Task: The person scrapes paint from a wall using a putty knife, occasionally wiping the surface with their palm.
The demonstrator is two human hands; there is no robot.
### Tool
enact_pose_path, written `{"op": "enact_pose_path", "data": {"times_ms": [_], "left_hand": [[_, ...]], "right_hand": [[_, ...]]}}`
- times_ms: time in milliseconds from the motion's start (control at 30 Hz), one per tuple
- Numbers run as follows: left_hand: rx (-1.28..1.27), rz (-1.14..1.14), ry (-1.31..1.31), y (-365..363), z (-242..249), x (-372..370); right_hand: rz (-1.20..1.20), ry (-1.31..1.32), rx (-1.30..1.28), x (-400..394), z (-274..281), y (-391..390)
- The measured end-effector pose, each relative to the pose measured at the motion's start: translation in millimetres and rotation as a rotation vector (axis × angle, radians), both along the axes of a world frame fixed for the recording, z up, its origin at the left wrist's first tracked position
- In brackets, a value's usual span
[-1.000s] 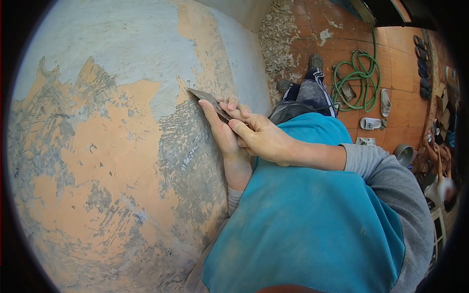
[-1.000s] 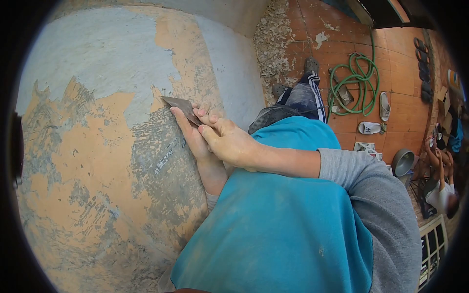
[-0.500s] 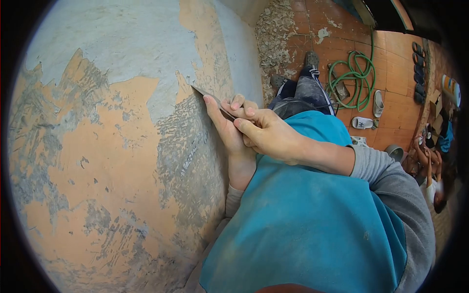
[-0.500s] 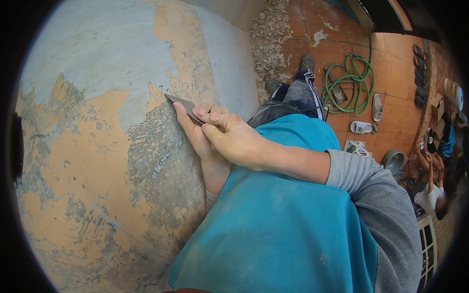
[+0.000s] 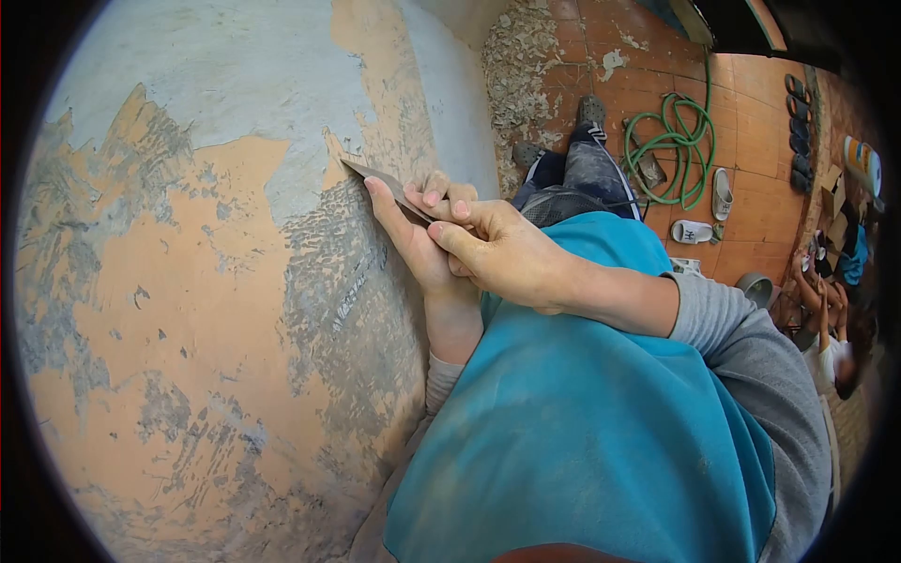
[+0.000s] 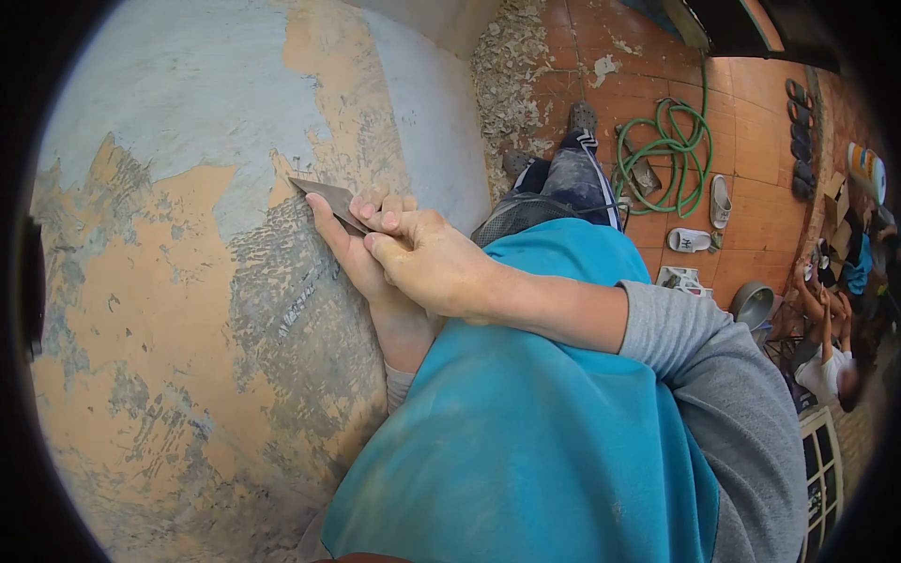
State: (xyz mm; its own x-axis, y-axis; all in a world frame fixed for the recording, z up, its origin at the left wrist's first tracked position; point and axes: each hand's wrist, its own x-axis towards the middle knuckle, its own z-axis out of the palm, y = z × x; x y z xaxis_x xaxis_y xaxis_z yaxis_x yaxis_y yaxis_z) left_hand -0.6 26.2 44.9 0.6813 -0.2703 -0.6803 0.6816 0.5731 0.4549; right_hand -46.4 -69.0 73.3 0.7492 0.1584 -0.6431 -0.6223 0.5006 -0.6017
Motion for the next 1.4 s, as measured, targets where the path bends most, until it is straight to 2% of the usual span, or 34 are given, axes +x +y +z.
{"op": "enact_pose_path", "data": {"times_ms": [33,100,233,333,500,567,767,867,967,1000,1100,1133,1233,1300,1400], "left_hand": [[-0.007,0.021,0.024,-1.1,-4.0,5.6],[-0.006,0.071,0.091,0.1,-10.3,16.9],[-0.003,0.033,-0.041,3.5,-3.0,0.8],[0.143,0.076,-0.020,-2.7,1.7,6.2],[0.059,-0.008,-0.032,-2.7,-5.2,9.3],[0.089,-0.026,-0.012,4.5,-18.9,20.0],[-0.016,-0.017,0.006,3.3,-19.2,23.0],[0.156,0.035,-0.009,-10.9,-20.8,37.4],[-0.158,-0.025,-0.066,9.7,-21.0,19.8],[-0.094,0.008,-0.069,9.0,-20.9,16.9],[0.107,0.013,-0.038,-7.8,-36.3,47.4],[0.102,-0.043,-0.069,-12.0,-28.0,47.4],[-0.114,-0.088,-0.049,6.8,-42.8,31.6],[0.010,-0.078,-0.095,-2.6,-28.1,28.8],[0.211,-0.092,-0.193,-14.2,-28.1,36.2]], "right_hand": [[0.040,0.061,0.047,0.6,2.8,-3.9],[-0.044,-0.011,-0.016,1.8,-10.2,9.5],[-0.021,-0.048,-0.044,-6.4,-5.6,5.8],[-0.007,-0.001,-0.019,-2.1,-0.1,1.7],[-0.054,0.005,-0.003,-4.4,0.7,-2.0],[-0.075,-0.011,-0.030,-0.1,0.9,1.5],[-0.076,-0.071,-0.175,10.3,-14.7,9.0],[-0.095,-0.071,-0.130,21.8,-26.8,8.9],[-0.091,-0.226,-0.483,0.9,-10.2,17.1],[0.048,-0.175,-0.380,3.6,-5.2,4.1],[-0.082,-0.123,-0.222,31.8,-37.4,9.2],[-0.100,-0.195,-0.329,31.4,-38.1,9.7],[-0.064,-0.257,-0.488,9.0,-32.4,8.9],[0.043,-0.138,-0.207,12.3,-24.6,-6.2],[-0.005,-0.165,-0.115,11.4,-32.6,-9.1]]}}
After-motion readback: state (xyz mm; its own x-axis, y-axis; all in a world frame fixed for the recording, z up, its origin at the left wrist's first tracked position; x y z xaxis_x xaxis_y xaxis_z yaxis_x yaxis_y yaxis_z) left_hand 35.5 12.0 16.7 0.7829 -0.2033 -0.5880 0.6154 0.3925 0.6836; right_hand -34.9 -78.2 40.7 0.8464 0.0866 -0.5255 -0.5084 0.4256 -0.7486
